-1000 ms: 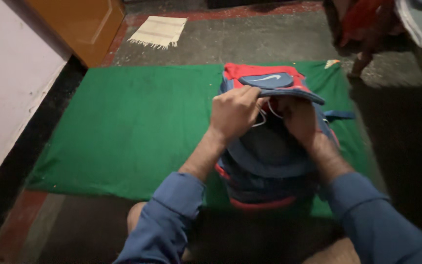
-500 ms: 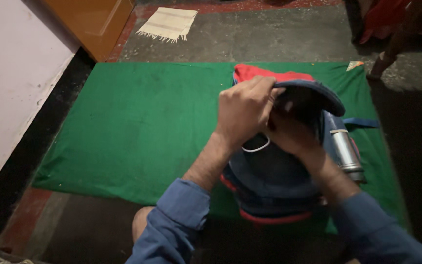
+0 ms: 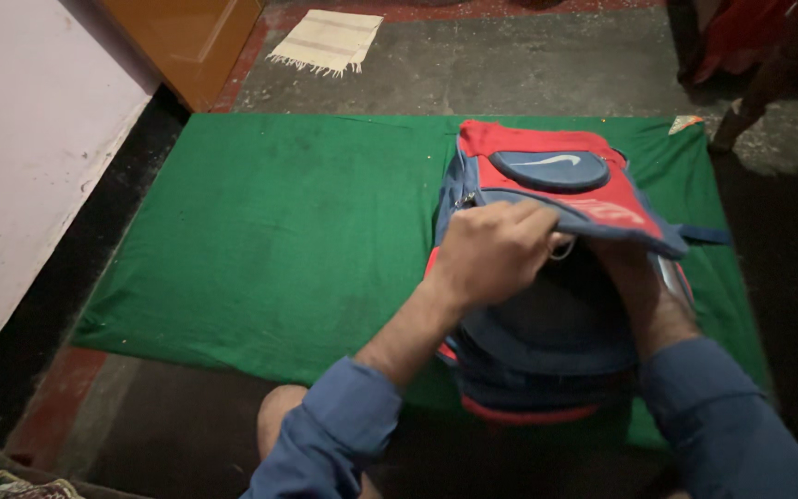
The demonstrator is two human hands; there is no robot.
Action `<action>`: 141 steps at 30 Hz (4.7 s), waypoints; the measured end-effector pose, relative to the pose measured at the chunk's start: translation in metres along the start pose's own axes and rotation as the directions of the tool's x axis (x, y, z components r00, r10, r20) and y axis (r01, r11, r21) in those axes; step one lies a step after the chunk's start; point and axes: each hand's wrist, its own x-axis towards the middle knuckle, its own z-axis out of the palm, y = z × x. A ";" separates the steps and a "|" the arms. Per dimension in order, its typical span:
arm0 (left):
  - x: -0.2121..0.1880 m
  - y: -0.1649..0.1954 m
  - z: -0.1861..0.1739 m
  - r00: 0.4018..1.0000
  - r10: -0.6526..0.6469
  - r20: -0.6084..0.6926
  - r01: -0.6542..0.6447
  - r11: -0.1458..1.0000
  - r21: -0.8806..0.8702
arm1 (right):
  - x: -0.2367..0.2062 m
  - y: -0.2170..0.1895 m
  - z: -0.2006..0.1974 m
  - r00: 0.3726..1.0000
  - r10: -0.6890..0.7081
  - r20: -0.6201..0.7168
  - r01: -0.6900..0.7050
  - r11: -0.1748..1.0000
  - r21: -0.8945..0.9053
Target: The person sits on the floor in front of a backpack, opens its compartments and zippers, and places items into it one at a time: a charger with cable, a steel water bottle, a spray bottle, and a lotion bottle. They handle each item, open the bottle and spray bottle, then zip the backpack closed.
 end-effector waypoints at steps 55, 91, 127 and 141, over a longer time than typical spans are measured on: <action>-0.122 0.029 0.008 0.976 -0.214 0.025 0.215 0.964 -0.159 | -0.308 -0.106 -0.083 0.818 0.292 0.495 -0.558 0.198 0.806; -0.222 0.131 -0.020 0.609 -0.474 0.636 0.726 0.011 -0.687 | -0.266 -0.114 -0.134 0.744 0.555 0.373 -0.629 0.391 0.672; -0.206 0.087 -0.047 0.893 -0.383 0.235 0.436 0.865 -0.249 | -0.324 -0.090 -0.192 0.797 0.599 0.078 0.037 -0.179 0.983; 0.020 -0.044 0.047 0.628 -0.435 0.645 0.383 -0.549 -0.743 | -0.077 -0.040 -0.118 0.764 0.469 0.443 -0.309 -0.337 0.889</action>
